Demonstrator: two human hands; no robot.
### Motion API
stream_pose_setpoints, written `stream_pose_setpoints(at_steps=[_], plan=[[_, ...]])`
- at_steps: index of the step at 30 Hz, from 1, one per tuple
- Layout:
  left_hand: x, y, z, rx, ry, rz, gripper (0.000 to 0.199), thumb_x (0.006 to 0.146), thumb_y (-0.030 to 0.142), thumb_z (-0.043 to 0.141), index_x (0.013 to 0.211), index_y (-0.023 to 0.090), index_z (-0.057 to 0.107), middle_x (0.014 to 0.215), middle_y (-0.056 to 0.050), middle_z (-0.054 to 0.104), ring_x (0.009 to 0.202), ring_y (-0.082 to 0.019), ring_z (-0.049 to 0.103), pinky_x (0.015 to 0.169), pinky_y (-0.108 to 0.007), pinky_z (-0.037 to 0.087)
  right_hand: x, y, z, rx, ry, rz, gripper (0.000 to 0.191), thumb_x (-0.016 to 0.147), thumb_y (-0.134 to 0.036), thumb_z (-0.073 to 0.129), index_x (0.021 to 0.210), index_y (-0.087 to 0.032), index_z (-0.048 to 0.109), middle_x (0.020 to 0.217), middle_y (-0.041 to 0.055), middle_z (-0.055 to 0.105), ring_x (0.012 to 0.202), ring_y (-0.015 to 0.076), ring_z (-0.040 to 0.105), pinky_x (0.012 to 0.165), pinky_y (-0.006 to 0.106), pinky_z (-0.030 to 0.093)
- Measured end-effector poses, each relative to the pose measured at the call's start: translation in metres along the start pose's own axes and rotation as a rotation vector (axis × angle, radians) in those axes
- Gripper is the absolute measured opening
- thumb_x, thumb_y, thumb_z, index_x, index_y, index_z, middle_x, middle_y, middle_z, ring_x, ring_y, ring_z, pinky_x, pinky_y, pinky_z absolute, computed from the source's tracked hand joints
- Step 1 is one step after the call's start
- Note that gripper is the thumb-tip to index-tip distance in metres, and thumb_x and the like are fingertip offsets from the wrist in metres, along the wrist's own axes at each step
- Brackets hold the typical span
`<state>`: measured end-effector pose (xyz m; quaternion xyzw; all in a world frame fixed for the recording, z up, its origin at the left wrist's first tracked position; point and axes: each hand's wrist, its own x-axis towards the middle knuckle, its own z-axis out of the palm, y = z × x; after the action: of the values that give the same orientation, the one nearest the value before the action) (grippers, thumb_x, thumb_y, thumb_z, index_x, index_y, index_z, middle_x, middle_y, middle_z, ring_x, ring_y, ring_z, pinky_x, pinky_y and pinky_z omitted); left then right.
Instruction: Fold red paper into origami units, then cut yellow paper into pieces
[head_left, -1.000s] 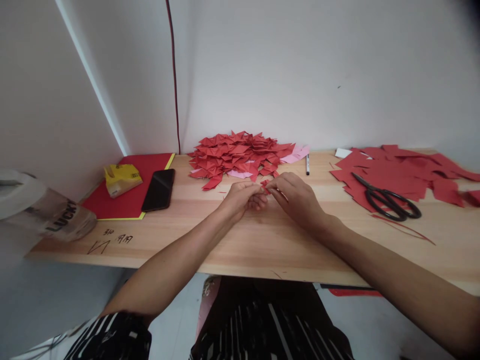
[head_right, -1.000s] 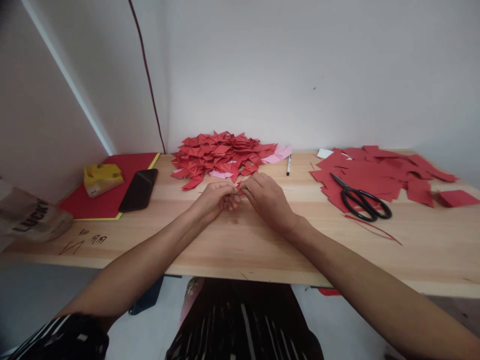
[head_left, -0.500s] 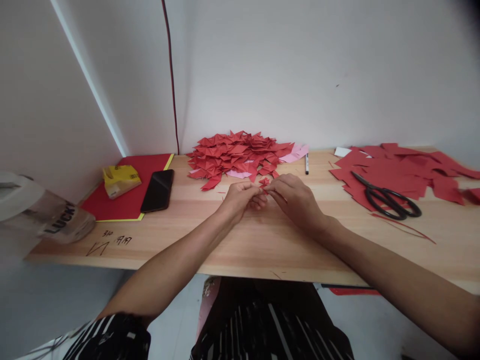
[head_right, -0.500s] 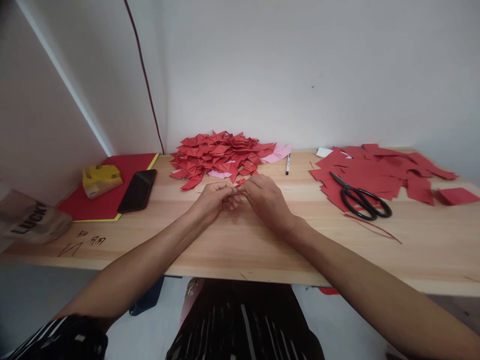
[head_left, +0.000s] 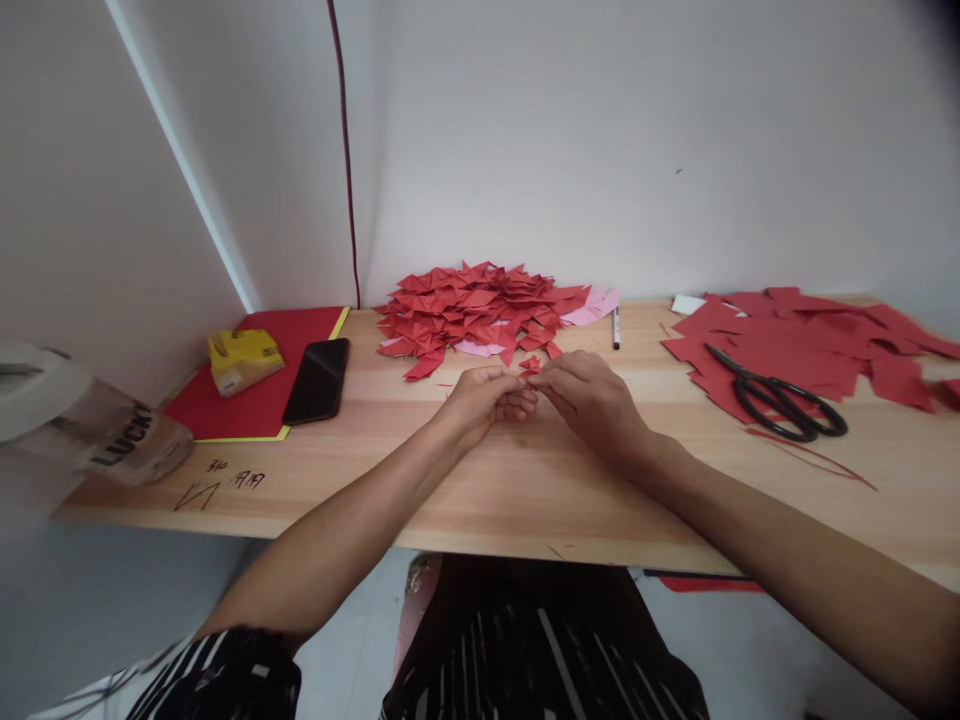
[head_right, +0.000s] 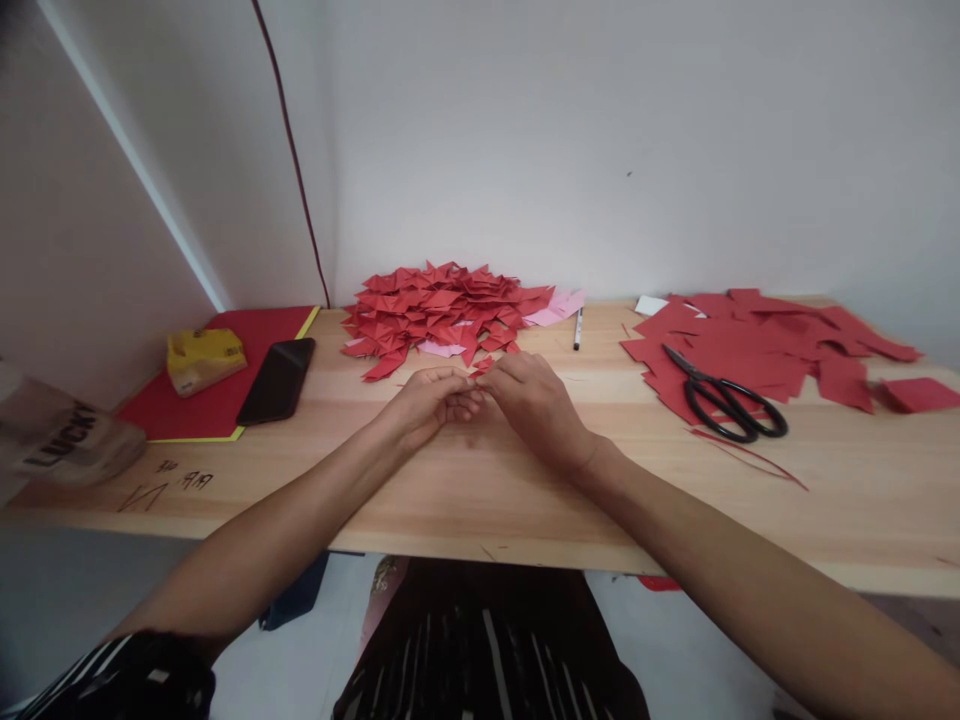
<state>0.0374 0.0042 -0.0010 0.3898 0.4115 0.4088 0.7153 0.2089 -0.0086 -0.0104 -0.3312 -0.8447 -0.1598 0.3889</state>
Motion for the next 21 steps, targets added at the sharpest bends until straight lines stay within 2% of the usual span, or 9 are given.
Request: stream_pose_setpoints(at_steps=[7,10,13,21], plan=[[0.0012,0.0032,-0.0028,-0.039,-0.034,-0.07,0.015,0.082,0.002,0.055,0.07,0.007,0.062,0.062,-0.006,0.068,0.051,-0.009,0.063,0.052,-0.019,0.048,0.0009,-0.001,-0.0036,-0.047,-0.035,-0.047,0.023,0.096,-0.014,0.047,0.085,-0.017,0.068,0.08,0.0066,0.067,0.074,0.0182,0.053,0.067,0.032,0.038],[0.0004,0.0043,-0.0029,-0.042,-0.039,-0.099,0.02,0.087,0.007,0.053,0.071,0.006,0.065,0.061,-0.007,0.068,0.051,-0.01,0.063,0.051,-0.019,0.048,0.0004,-0.0016,-0.0045,-0.057,-0.063,-0.055,0.024,0.097,-0.013,0.046,0.087,-0.016,0.068,0.081,0.0068,0.067,0.074,0.0182,0.052,0.067,0.032,0.037],[0.001,0.0039,-0.0039,-0.048,-0.051,-0.092,0.02,0.089,0.013,0.057,0.072,0.006,0.066,0.061,-0.006,0.067,0.05,-0.009,0.062,0.049,-0.018,0.047,-0.0004,-0.0028,-0.0052,-0.053,-0.091,-0.06,0.025,0.096,-0.012,0.047,0.086,-0.015,0.069,0.083,0.0073,0.067,0.076,0.0187,0.052,0.068,0.033,0.037],[0.0015,0.0047,-0.0078,-0.019,-0.041,-0.087,0.017,0.087,0.014,0.064,0.072,0.006,0.064,0.063,-0.005,0.067,0.051,-0.007,0.062,0.053,-0.017,0.049,-0.0031,-0.0015,-0.0056,-0.041,-0.123,-0.023,0.024,0.097,-0.014,0.047,0.089,-0.018,0.07,0.086,0.0066,0.069,0.076,0.0189,0.054,0.07,0.034,0.036]])
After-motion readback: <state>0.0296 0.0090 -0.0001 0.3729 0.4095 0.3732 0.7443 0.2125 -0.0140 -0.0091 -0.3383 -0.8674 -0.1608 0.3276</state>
